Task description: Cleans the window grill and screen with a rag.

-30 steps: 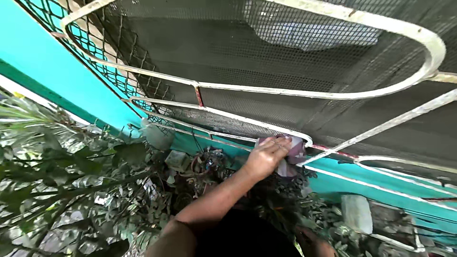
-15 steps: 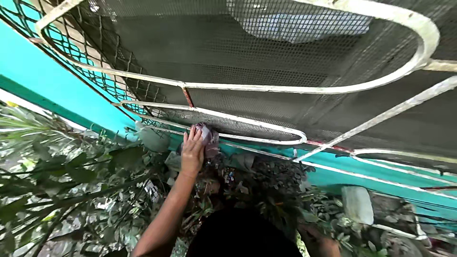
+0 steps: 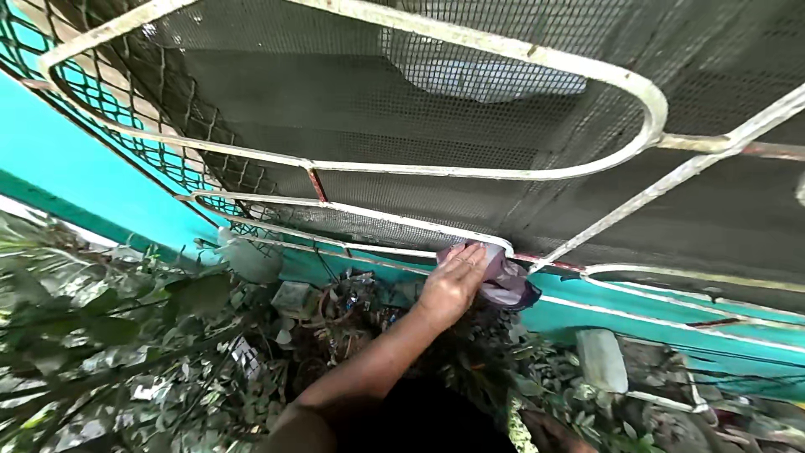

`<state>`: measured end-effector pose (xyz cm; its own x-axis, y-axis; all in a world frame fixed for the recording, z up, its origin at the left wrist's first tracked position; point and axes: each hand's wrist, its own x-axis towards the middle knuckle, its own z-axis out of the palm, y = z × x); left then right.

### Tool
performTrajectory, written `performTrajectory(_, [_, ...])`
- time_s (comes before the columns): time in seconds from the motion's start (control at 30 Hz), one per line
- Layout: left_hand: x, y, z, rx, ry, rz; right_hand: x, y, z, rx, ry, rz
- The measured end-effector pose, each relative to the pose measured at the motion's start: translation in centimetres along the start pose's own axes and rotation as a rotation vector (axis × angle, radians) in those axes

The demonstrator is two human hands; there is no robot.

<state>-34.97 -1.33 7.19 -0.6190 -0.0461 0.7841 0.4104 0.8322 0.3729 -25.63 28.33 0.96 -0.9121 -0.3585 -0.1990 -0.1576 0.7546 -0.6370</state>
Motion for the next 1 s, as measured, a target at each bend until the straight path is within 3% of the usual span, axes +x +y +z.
performTrajectory(0.13, [-1.6,-3.7,-3.9,0.13,-0.065,0.056,0.1,-0.2,-0.2,-0.007,-0.011,0.013])
performTrajectory(0.33, [-5.6,-10.0,-12.0,0.324,-0.074,-0.09,0.2,0.8,-0.3,-0.008,0.007,0.035])
performTrajectory(0.43, [-5.9,-11.7,-13.5,0.339,-0.06,-0.093,0.1,1.2,0.1,-0.001,0.006,0.053])
performTrajectory(0.6, [-3.2,-10.0,-11.7,0.236,-0.128,-0.111,0.2,1.4,1.1,0.018,0.026,0.032])
performTrajectory(0.87, [2.3,-0.6,-1.7,0.134,-0.083,-0.031,0.5,0.7,0.3,0.04,0.058,0.071])
performTrajectory(0.93, [2.7,0.2,-1.0,0.129,-0.068,-0.05,0.4,1.1,0.2,0.034,0.066,0.054])
performTrajectory(1.0, [2.8,-0.2,-1.9,0.113,-0.18,-0.065,0.4,1.4,0.5,0.035,0.06,0.04])
